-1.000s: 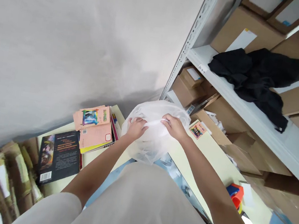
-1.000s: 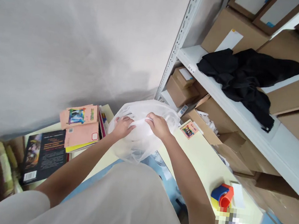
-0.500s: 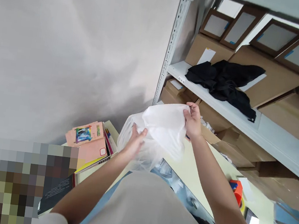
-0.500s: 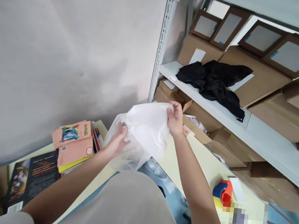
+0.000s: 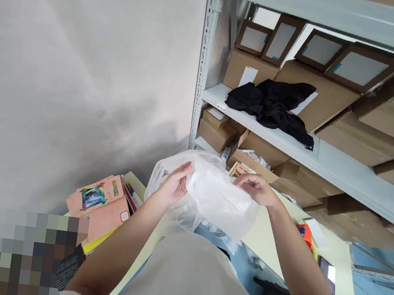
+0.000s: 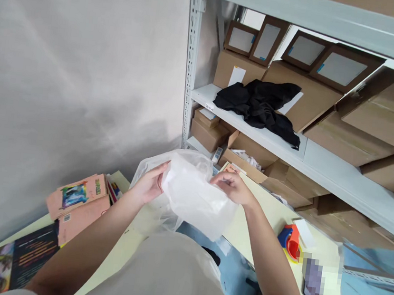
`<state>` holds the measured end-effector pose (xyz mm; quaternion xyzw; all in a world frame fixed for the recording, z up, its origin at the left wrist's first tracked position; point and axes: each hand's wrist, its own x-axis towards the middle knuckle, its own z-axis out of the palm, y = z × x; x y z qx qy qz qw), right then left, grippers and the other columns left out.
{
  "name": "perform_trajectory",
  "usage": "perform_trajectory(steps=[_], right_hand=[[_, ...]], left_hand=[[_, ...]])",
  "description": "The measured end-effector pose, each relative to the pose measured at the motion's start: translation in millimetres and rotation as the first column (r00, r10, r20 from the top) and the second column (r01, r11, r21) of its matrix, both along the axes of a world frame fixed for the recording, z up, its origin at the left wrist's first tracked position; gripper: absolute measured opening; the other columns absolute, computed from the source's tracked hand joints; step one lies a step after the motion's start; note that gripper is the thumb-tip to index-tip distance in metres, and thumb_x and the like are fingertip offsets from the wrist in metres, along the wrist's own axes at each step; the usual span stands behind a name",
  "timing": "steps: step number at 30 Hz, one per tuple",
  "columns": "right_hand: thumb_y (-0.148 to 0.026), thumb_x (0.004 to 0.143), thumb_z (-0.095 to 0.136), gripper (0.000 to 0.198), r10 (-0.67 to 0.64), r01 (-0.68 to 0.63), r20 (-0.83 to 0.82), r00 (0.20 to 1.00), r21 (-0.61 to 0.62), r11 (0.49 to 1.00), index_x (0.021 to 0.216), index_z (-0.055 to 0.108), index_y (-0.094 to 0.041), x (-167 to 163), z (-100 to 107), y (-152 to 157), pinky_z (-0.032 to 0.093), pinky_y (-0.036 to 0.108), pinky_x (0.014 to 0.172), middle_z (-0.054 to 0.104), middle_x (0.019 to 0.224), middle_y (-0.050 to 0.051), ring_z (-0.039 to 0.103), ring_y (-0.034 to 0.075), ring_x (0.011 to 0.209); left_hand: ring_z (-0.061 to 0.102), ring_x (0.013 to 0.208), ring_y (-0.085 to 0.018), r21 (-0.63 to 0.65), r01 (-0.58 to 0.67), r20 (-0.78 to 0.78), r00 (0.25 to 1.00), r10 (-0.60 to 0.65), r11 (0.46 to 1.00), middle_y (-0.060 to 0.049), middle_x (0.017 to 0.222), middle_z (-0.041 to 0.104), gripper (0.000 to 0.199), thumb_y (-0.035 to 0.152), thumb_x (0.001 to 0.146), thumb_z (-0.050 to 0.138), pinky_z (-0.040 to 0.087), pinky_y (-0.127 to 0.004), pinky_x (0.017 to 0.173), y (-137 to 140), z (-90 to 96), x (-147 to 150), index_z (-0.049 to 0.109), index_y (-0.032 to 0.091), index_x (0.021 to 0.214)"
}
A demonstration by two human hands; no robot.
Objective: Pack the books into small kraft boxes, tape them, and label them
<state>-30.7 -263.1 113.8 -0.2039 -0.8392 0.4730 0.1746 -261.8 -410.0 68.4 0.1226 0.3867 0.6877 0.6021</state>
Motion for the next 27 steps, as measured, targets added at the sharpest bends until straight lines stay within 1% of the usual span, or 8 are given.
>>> perform_trajectory(steps=[3,7,11,13,14,18,22,27], right_hand=[[-0.047,0.083,0.055,0.032,-0.025,0.024,0.017,1.000,0.020,0.999,0.078,0.070,-0.019,20.9,-4.3,-8.9,0.053,0.035,0.074,0.071,0.084,0.009,0.067,0.020,0.081],[-0.041,0.088,0.049,0.027,-0.359,0.372,-0.098,0.928,0.238,0.897,0.086,0.068,-0.022,45.1,-16.0,-15.8,0.052,0.036,0.080,0.071,0.091,0.007,0.066,0.020,0.087],[-0.038,0.085,0.054,0.023,-0.662,0.761,-0.378,0.647,0.373,0.531,0.097,0.063,-0.021,66.5,-30.1,-15.6,0.051,0.038,0.083,0.068,0.095,0.009,0.064,0.022,0.091],[-0.040,0.081,0.059,0.034,-0.728,0.876,-0.495,0.475,0.343,0.339,0.107,0.057,-0.019,76.8,-35.6,-11.8,0.050,0.038,0.081,0.065,0.099,0.011,0.063,0.022,0.092],[-0.042,0.079,0.061,0.040,-0.752,0.901,-0.505,0.424,0.319,0.294,0.110,0.055,-0.018,82.6,-37.5,-8.9,0.051,0.037,0.079,0.063,0.100,0.011,0.062,0.022,0.091],[-0.049,0.077,0.061,0.046,-0.846,0.877,-0.283,0.451,0.314,0.363,0.110,0.056,-0.018,115.2,-40.2,6.4,0.050,0.033,0.065,0.063,0.093,0.008,0.061,0.020,0.076],[-0.054,0.075,0.061,0.047,-0.854,0.798,-0.088,0.513,0.415,0.436,0.107,0.060,-0.019,156.3,-45.3,20.7,0.048,0.036,0.073,0.066,0.099,0.010,0.061,0.023,0.084],[-0.059,0.075,0.059,0.055,-0.902,0.750,0.046,0.430,0.537,0.386,0.112,0.059,-0.018,196.7,-64.6,36.7,0.047,0.035,0.071,0.068,0.094,0.011,0.062,0.025,0.081]], left_hand=[[0.066,0.090,-0.023,0.014,0.075,-0.028,0.997,-0.075,0.997,-0.007,0.092,0.070,0.044,0.030,0.070,0.069,0.053,-0.035,0.078,10.7,-7.1,10.9,0.061,0.016,0.111],[0.065,0.081,-0.015,0.064,-0.092,-0.093,0.991,0.098,0.994,-0.003,0.097,0.067,0.067,0.020,0.066,0.068,0.053,-0.028,0.075,20.7,-7.9,19.5,0.046,0.024,0.129],[0.063,0.083,-0.008,0.094,-0.298,-0.238,0.920,0.312,0.950,-0.002,0.121,0.056,0.077,0.018,0.068,0.063,0.051,-0.020,0.073,31.1,-13.9,29.1,0.033,0.035,0.136],[0.063,0.086,-0.009,0.027,-0.298,-0.252,0.922,0.296,0.954,-0.003,0.127,0.052,0.081,0.015,0.068,0.061,0.051,-0.020,0.072,38.1,-20.7,39.7,0.027,0.036,0.139],[0.063,0.089,-0.010,-0.009,-0.271,-0.235,0.936,0.262,0.962,-0.004,0.127,0.053,0.081,0.014,0.068,0.061,0.052,-0.021,0.073,42.2,-24.1,45.8,0.026,0.035,0.139],[0.063,0.102,-0.019,-0.019,-0.191,-0.143,0.972,0.186,0.981,-0.006,0.120,0.060,0.064,0.023,0.074,0.065,0.053,-0.032,0.084,65.0,-33.2,63.1,0.037,0.029,0.131],[0.065,0.098,-0.017,-0.003,-0.371,-0.161,0.917,0.366,0.929,-0.005,0.106,0.066,0.052,0.022,0.068,0.074,0.053,-0.031,0.086,94.7,-39.4,62.1,0.051,0.023,0.115],[0.065,0.071,-0.011,0.109,-0.516,-0.464,0.729,0.503,0.849,-0.002,0.086,0.067,0.038,0.023,0.063,0.076,0.054,-0.021,0.061,118.7,-56.8,63.7,0.058,0.016,0.097]])
